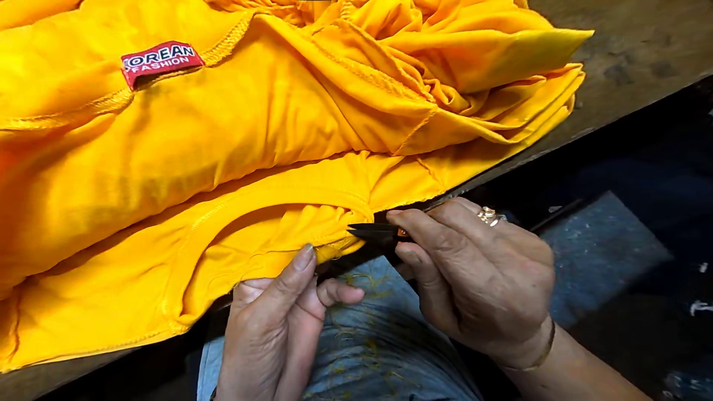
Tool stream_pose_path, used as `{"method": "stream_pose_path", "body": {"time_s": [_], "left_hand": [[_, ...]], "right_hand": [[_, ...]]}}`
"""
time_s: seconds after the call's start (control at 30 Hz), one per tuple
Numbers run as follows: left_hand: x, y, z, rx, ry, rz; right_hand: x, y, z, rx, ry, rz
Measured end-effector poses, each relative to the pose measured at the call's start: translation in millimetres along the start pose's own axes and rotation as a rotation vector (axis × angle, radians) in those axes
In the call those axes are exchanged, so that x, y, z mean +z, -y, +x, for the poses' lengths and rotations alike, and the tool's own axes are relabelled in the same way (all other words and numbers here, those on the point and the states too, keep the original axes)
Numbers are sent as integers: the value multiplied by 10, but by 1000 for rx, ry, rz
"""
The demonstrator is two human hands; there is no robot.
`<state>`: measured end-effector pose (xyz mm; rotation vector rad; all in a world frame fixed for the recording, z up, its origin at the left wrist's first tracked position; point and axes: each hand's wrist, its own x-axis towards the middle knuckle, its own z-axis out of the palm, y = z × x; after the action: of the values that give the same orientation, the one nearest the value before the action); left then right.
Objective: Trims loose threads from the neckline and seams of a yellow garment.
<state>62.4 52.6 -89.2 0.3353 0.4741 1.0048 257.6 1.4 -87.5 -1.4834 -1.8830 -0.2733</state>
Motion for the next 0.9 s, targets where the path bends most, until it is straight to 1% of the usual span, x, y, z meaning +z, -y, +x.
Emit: {"method": "stream_pose_path", "body": {"time_s": [0.47,0.67,0.9], "left_hand": [[-6,12,-2,-14,-12,19],[-18,19,8,-51,7,-33],[-23,25,3,-47,-7,-39]], "right_hand": [[-27,-6,-37,1,13,-3],[40,9,-51,18,-12,15],[89,-7,-51,3,-37,25]]}}
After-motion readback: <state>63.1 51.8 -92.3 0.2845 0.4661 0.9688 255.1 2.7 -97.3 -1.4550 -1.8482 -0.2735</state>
